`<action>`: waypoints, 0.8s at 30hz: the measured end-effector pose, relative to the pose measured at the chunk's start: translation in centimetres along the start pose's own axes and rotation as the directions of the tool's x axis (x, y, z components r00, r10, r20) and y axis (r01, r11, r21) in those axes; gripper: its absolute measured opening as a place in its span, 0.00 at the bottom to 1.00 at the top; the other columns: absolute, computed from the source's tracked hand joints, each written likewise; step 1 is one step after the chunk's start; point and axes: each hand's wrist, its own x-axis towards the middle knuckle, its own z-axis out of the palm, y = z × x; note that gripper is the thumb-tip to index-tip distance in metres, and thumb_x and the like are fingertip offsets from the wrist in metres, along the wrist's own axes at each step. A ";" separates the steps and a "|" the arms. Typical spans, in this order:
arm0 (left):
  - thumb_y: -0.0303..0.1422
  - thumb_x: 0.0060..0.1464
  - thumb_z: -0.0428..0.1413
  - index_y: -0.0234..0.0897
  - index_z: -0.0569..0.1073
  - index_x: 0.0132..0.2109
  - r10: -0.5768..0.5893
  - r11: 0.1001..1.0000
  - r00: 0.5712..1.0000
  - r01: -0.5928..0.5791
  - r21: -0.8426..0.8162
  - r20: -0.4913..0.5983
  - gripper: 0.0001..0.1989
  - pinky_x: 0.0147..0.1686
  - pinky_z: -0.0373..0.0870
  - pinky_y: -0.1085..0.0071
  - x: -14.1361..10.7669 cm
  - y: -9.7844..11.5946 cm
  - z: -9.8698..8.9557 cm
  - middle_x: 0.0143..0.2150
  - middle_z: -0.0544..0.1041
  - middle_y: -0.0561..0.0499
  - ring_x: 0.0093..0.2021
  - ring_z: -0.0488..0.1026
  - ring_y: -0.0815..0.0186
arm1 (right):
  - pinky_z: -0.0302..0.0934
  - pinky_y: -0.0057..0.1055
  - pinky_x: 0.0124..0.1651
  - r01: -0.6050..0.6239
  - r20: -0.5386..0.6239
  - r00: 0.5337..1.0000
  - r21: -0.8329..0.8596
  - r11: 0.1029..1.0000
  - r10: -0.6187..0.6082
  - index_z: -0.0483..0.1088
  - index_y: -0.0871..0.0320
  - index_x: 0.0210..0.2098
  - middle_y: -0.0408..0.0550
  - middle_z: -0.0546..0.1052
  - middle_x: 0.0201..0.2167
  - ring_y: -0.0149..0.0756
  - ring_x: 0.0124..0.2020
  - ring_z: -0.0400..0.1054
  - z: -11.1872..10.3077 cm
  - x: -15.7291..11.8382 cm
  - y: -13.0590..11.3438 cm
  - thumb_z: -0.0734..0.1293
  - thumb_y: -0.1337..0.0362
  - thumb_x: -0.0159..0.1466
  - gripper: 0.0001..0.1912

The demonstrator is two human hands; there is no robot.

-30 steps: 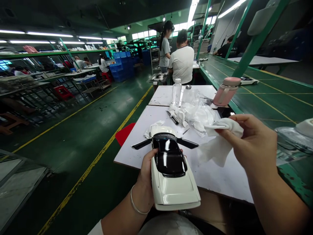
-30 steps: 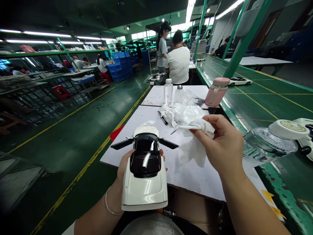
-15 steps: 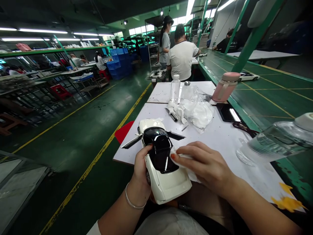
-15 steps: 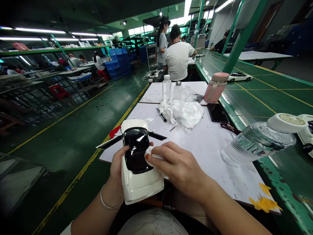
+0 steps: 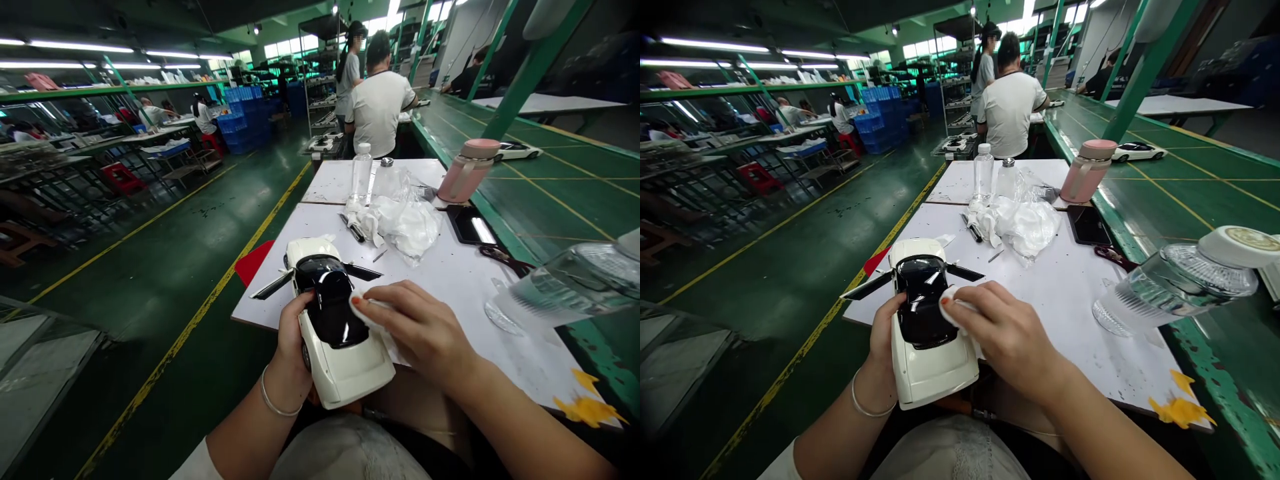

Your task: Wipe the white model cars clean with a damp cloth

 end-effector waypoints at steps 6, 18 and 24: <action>0.44 0.61 0.44 0.27 0.76 0.52 -0.068 0.995 0.958 0.085 -0.047 0.278 0.27 0.45 0.75 0.57 -0.6 1.0 0.3 0.41 0.80 0.39 0.40 0.79 0.53 | 0.72 0.42 0.42 -0.171 0.183 0.953 -0.328 0.929 0.240 0.72 0.58 0.55 0.55 0.77 0.49 0.47 0.47 0.71 -0.9 -4.3 4.8 0.61 0.79 0.66 0.21; 0.44 0.60 0.46 0.27 0.75 0.55 0.039 0.999 0.963 -0.032 -0.033 0.266 0.27 0.49 0.72 0.56 -0.7 1.4 0.1 0.44 0.81 0.40 0.41 0.79 0.53 | 0.71 0.37 0.47 -0.052 -0.074 0.995 0.246 0.968 0.072 0.76 0.62 0.45 0.53 0.78 0.40 0.39 0.45 0.71 -1.6 -0.4 -3.1 0.72 0.69 0.64 0.09; 0.44 0.58 0.49 0.27 0.75 0.54 0.042 0.999 0.961 -0.031 -0.045 0.272 0.27 0.51 0.71 0.55 -0.8 1.3 -0.4 0.44 0.81 0.38 0.42 0.79 0.52 | 0.71 0.37 0.46 -0.035 -0.131 0.989 0.214 0.976 0.064 0.77 0.64 0.43 0.53 0.78 0.39 0.39 0.44 0.71 -0.3 -0.6 -3.5 0.72 0.72 0.63 0.09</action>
